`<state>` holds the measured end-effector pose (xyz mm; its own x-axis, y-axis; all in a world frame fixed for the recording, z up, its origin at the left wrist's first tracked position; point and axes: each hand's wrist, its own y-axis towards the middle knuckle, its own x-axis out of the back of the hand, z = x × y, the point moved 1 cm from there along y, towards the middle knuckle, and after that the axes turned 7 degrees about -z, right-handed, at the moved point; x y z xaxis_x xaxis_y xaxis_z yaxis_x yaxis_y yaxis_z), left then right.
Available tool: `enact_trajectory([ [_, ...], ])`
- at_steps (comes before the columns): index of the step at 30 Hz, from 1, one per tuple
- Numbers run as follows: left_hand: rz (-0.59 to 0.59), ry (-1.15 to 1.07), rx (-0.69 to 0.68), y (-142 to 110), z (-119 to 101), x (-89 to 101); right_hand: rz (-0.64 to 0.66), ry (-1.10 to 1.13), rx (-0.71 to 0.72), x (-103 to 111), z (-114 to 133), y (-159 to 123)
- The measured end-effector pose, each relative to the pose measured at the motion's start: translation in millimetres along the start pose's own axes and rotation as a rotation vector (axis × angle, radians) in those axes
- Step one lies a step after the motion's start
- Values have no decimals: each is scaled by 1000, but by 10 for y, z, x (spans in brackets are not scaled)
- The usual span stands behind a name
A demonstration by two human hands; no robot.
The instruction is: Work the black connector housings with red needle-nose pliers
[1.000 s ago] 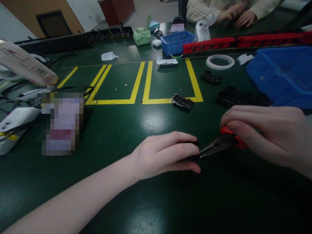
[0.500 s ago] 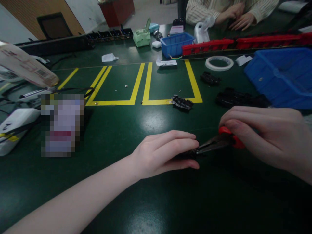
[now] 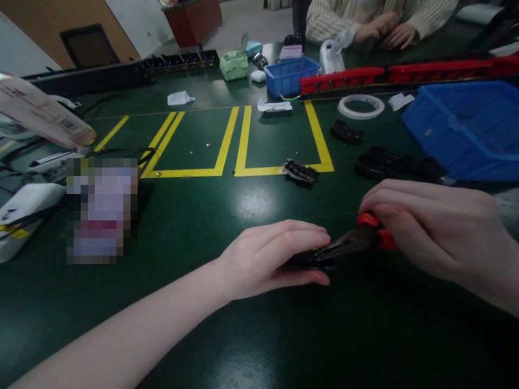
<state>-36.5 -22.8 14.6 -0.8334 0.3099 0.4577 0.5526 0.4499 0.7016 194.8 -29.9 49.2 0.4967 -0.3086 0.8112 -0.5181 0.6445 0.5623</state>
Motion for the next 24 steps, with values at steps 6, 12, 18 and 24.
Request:
enact_trajectory([
  [6,17,-40,55,-11,5,-12,6,-12,20,-34,-14,-42],
  [12,151,-22,203,-6,-6,-15,42,-38,45,-117,-14,-53],
  [18,208,-11,237,-29,4,-28,44,-36,34,-135,-35,-58],
  [24,233,-17,275,-31,6,-38,27,7,-4,-59,-23,-27],
])
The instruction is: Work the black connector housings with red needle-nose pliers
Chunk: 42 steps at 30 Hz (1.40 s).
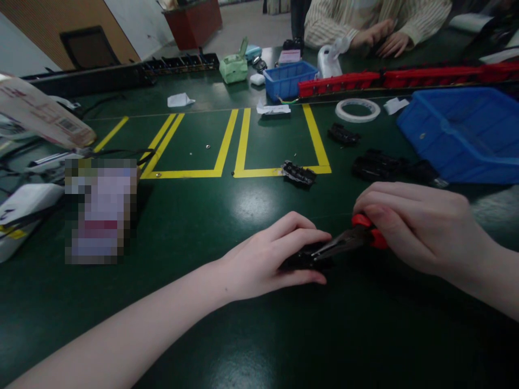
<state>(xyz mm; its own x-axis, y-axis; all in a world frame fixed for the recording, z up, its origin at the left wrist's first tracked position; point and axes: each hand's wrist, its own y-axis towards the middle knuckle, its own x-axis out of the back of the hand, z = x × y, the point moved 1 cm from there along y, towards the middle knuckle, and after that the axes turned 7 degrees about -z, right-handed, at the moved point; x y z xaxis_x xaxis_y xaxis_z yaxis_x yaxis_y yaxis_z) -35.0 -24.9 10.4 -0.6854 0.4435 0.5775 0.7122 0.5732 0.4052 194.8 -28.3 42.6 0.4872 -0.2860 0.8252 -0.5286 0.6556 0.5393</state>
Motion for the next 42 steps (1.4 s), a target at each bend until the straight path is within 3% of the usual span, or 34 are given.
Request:
enact_trajectory([
  [10,-92,-20,-68,-5,-40,8,-3,118,-37,-4,7,-41],
  [24,-105,-25,-162,13,-37,4,-33,2,14,41,43,17],
  [31,-208,31,-297,42,-22,-2,-39,9,20,63,61,20],
  [42,-201,45,-259,27,-22,17,-23,16,-2,76,63,-2],
])
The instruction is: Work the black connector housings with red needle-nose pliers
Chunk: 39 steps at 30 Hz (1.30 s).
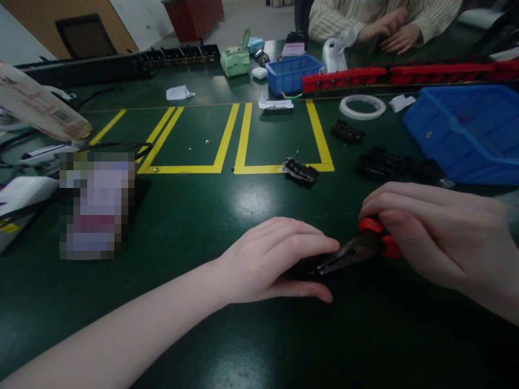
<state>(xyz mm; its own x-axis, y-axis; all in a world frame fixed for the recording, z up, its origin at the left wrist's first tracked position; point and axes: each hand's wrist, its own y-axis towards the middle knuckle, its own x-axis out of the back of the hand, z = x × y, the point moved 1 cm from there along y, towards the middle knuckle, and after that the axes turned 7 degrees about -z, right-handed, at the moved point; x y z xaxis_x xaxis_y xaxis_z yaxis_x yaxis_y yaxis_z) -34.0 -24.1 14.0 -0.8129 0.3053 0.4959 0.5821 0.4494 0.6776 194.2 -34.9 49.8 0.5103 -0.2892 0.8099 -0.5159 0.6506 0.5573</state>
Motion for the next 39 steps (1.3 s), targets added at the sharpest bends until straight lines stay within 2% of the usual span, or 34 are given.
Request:
enact_trajectory([
  [10,95,-130,153,-17,-12,-7,-15,-52,64,-22,-36,-17],
  [12,114,-108,140,-24,-10,-5,-2,-48,64,-16,-30,-6],
  [16,59,3,39,-22,-18,20,-13,-13,54,-26,-37,-15],
  [20,64,122,-1,-11,-34,43,-4,25,21,-65,-42,-46],
  [26,46,155,-11,-11,-44,44,27,94,-66,-116,-21,-56],
  [31,93,165,49,2,-41,32,39,136,-111,-159,-28,-44],
  [39,90,148,92,-1,-31,39,51,187,-201,-150,-30,-17],
])
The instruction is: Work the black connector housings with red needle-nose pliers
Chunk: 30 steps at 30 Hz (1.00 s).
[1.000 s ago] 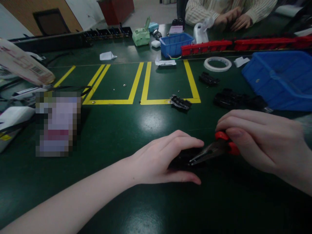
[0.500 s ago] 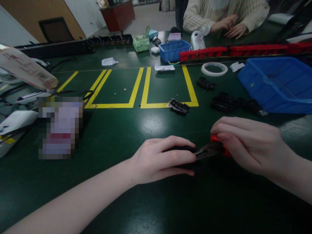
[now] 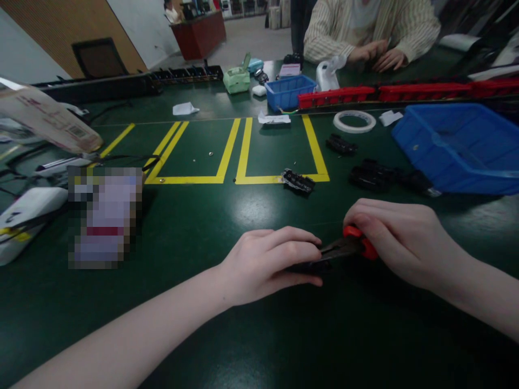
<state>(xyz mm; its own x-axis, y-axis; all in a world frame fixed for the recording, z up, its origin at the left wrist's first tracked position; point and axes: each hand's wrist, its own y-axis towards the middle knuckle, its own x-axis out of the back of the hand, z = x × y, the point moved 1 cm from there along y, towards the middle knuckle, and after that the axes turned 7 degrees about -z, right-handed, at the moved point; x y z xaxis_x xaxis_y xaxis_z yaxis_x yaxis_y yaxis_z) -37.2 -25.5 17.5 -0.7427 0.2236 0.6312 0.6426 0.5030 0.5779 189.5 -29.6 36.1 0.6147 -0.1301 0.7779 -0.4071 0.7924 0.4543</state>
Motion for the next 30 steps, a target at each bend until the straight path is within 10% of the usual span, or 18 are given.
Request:
enact_trajectory([
  [30,-23,-65,121,-7,88,4,-26,-172,35,-21,-137,-120],
])
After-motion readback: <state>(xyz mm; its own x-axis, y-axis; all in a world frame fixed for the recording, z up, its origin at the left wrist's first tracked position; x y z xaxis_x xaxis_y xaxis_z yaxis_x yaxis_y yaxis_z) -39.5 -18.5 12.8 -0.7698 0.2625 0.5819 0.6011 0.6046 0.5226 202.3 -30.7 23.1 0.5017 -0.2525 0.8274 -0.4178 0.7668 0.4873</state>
